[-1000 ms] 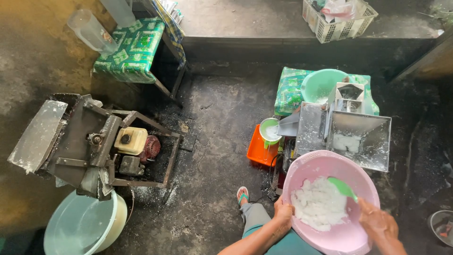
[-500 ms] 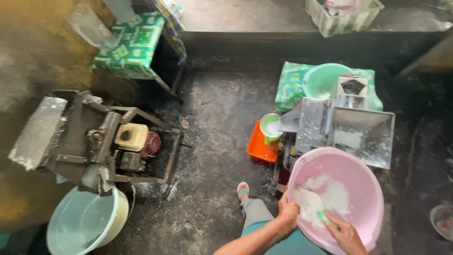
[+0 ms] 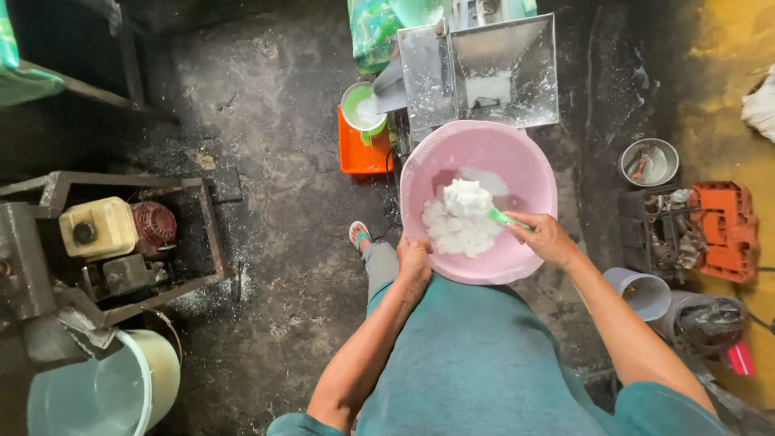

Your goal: The person mixes a white powdery substance in a pink bowl using a green spatula, then pours the mixture into a metal machine. They repeat the process with a green bowl, adding water from a metal cup and mixing before pouring into the machine.

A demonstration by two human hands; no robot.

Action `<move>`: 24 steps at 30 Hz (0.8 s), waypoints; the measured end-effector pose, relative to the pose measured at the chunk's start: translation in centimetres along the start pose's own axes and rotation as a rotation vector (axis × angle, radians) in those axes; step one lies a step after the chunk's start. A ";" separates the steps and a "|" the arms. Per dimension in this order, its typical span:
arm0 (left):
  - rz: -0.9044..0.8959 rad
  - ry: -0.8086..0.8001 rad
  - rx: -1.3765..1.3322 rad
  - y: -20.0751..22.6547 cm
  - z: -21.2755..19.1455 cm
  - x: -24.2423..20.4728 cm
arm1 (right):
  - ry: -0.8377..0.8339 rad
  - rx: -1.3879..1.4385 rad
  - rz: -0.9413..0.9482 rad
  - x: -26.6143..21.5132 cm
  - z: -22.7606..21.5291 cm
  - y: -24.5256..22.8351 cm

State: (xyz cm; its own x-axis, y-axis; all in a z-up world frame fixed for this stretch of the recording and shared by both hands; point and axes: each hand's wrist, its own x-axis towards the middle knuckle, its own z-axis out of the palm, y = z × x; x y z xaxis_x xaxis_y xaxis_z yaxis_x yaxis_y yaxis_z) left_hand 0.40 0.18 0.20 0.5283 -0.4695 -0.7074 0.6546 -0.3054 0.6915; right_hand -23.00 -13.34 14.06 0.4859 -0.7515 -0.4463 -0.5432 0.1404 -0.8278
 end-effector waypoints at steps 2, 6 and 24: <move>-0.025 0.019 -0.038 0.2 0.0 0.0 | 0.031 -0.006 0.011 0.1 -1.2 -0.2; -0.065 0.049 -0.023 -3.8 -1.3 2.8 | 0.066 -0.014 0.012 0.0 -4.3 -3.5; -0.192 0.058 -0.121 3.3 0.4 -1.3 | 0.286 -0.928 0.205 12.6 -7.9 -9.9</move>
State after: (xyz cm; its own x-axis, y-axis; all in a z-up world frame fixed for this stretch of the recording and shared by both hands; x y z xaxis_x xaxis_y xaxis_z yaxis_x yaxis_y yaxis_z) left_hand 1.63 -0.59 3.51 0.4157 -0.3631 -0.8339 0.8041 -0.2816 0.5235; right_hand -16.88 -29.26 19.32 0.2054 -0.9134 -0.3515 -0.9784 -0.1835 -0.0948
